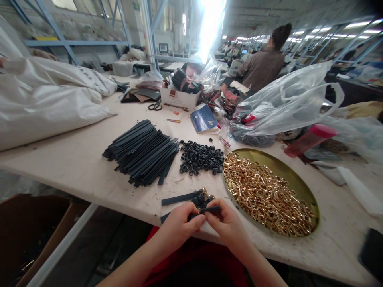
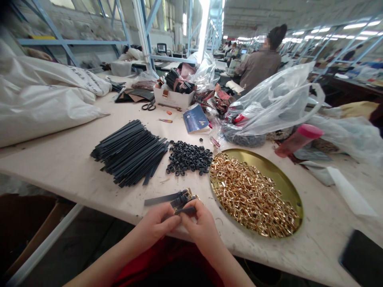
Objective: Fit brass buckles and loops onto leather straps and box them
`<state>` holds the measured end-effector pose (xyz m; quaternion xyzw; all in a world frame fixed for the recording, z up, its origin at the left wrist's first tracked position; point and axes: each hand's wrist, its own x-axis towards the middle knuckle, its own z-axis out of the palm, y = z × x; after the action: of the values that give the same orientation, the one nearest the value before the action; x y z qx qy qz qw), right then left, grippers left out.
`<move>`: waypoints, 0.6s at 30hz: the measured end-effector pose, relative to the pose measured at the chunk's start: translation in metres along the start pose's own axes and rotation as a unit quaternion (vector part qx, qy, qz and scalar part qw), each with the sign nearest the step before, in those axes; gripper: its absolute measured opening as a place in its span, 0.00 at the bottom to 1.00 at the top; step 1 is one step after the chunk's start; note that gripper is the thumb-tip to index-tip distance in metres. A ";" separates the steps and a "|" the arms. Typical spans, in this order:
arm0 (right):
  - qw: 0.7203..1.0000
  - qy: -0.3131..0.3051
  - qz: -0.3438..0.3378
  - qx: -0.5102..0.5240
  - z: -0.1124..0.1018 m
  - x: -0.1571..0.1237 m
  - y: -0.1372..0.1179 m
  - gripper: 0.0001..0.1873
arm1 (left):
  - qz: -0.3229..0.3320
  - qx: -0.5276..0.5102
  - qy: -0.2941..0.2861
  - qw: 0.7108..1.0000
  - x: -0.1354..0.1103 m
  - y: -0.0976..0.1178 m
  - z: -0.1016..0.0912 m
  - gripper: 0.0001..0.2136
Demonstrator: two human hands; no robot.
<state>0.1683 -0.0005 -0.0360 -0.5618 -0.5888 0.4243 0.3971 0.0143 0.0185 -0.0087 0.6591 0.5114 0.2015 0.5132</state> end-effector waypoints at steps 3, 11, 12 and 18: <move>0.994 -0.075 0.043 0.068 -0.007 0.011 -0.004 0.05 | -0.029 -0.017 -0.021 0.999 0.007 0.001 -0.007 0.11; 0.989 -0.141 0.016 -0.032 -0.008 0.032 -0.014 0.07 | -0.066 0.045 0.021 0.997 0.032 -0.014 -0.016 0.14; 0.988 -0.149 0.013 -0.043 -0.009 0.035 -0.013 0.08 | -0.060 0.055 0.033 0.996 0.033 -0.014 -0.017 0.15; 0.960 -0.060 -0.085 -0.261 -0.033 0.081 0.008 0.14 | 0.035 0.041 0.014 0.998 0.037 -0.009 -0.026 0.12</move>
<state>0.1975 0.0819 -0.0341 -0.5668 -0.7477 0.2538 0.2352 0.0041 0.0634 -0.0158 0.6939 0.5034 0.2076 0.4713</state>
